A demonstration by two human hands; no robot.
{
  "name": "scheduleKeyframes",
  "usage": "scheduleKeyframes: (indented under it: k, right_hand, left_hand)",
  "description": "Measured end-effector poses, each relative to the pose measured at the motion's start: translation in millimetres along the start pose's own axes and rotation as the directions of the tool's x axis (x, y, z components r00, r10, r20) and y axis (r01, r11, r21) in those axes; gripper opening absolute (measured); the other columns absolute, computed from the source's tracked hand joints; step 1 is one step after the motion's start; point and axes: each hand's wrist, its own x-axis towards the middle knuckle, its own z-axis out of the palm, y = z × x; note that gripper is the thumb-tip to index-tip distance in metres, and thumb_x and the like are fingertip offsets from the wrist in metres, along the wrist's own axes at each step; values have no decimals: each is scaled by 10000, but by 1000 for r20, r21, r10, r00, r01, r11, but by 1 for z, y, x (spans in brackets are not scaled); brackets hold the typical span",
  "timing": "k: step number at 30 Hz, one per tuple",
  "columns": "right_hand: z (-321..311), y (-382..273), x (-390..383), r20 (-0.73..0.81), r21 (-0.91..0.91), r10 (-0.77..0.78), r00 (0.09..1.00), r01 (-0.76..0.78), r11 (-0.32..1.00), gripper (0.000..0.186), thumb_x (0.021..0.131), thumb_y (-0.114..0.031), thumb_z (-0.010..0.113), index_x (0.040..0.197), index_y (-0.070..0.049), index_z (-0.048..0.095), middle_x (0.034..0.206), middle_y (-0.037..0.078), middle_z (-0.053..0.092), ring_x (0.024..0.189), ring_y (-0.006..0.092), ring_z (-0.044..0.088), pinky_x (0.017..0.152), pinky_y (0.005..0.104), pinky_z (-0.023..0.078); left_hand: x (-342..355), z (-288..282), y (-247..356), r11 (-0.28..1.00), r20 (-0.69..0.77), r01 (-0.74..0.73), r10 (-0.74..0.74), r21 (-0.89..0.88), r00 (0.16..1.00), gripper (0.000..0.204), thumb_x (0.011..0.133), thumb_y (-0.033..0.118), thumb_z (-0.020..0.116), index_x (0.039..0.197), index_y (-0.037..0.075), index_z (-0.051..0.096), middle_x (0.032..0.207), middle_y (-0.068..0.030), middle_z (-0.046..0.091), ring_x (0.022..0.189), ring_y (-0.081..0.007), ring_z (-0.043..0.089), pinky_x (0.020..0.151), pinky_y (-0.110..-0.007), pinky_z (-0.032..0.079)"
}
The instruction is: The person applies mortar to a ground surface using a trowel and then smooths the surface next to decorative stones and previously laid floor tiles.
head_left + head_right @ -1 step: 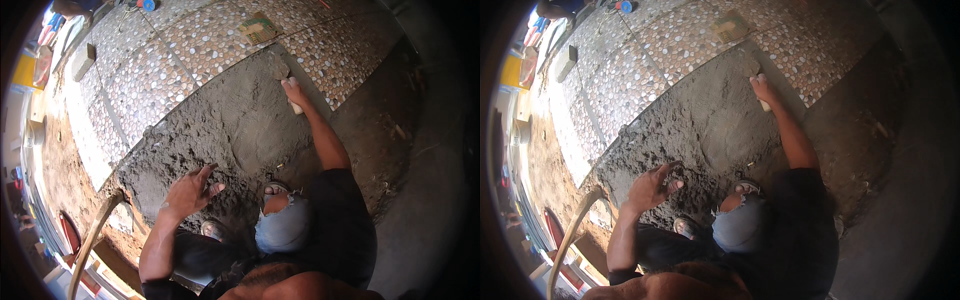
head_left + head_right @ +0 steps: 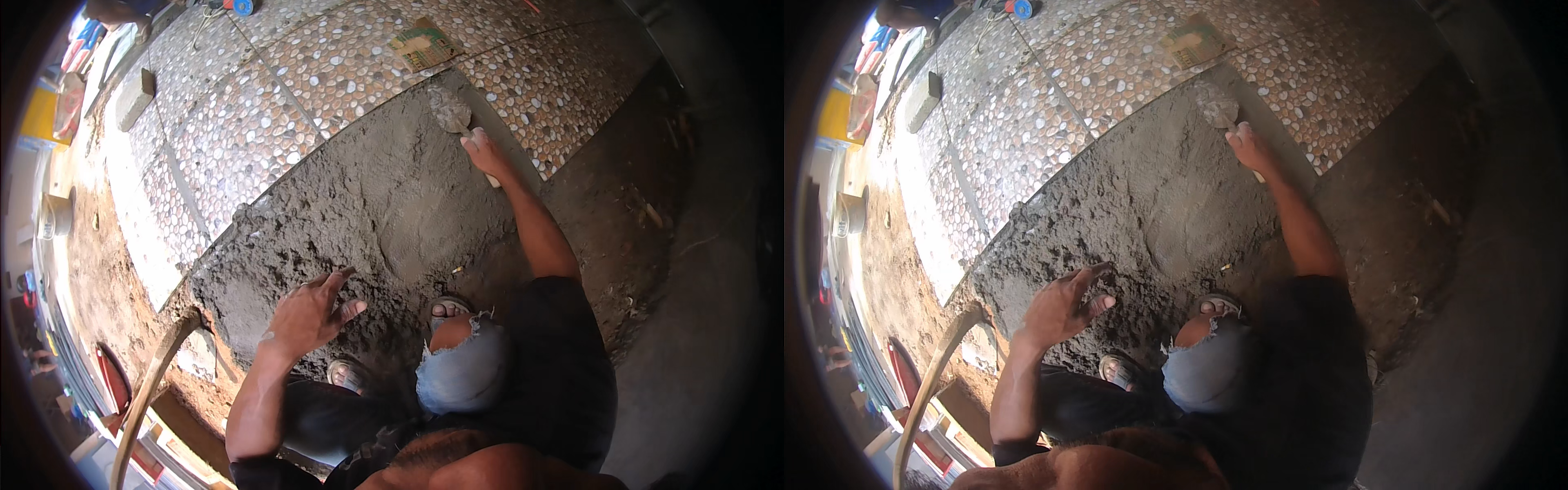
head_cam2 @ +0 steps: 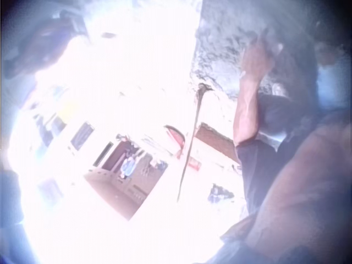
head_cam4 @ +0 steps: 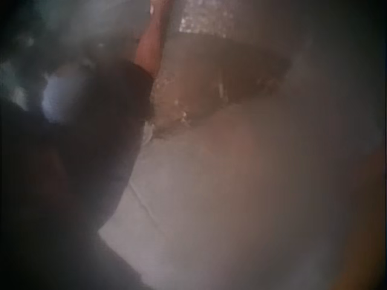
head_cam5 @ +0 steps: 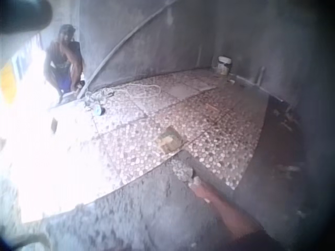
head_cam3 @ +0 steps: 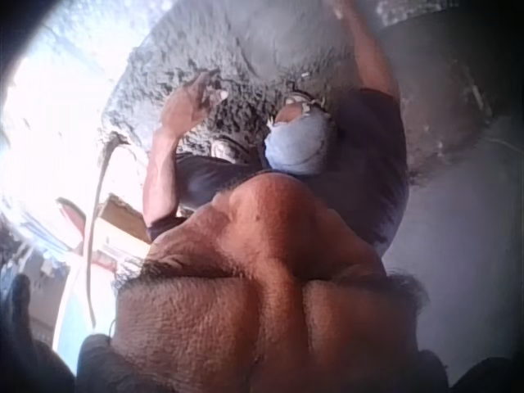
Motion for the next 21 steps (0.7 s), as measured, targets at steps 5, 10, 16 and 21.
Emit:
scheduleKeyframes:
  k: [5,10,16,21]
  right_hand:
    - [-60,1,-46,439,-320,-228,869,388,864,542,943,-460,495,1225,3,496,1014,226,611,979,412,595,852,478,472]
    - [-94,23,-17,585,-501,-221,780,563,658,443,923,-475,527,1086,-65,569,1000,177,627,989,389,592,829,480,478]
    - [-106,-4,74,367,-705,-114,923,356,613,444,953,-460,488,1182,-89,570,1198,162,602,1096,353,572,908,455,475]
    - [-100,3,105,293,-724,-25,956,239,647,513,970,-476,445,1283,-78,525,1257,167,577,1172,334,541,960,439,461]
  left_hand:
    - [0,-1,4,999,32,33,-32,-34,999,629,901,554,509,1359,126,451,1170,-206,609,1040,-411,614,904,-488,489]
    - [11,2,3,997,38,-26,28,-71,999,605,911,529,518,1352,121,450,1139,-206,620,1007,-420,619,878,-487,496]
    - [13,4,2,999,48,11,-9,-42,999,585,913,514,530,1351,134,450,1129,-200,626,971,-404,632,852,-475,501]
    - [21,6,-6,998,50,38,-36,-53,998,589,914,529,519,1355,145,449,1145,-197,621,963,-375,643,840,-466,501]
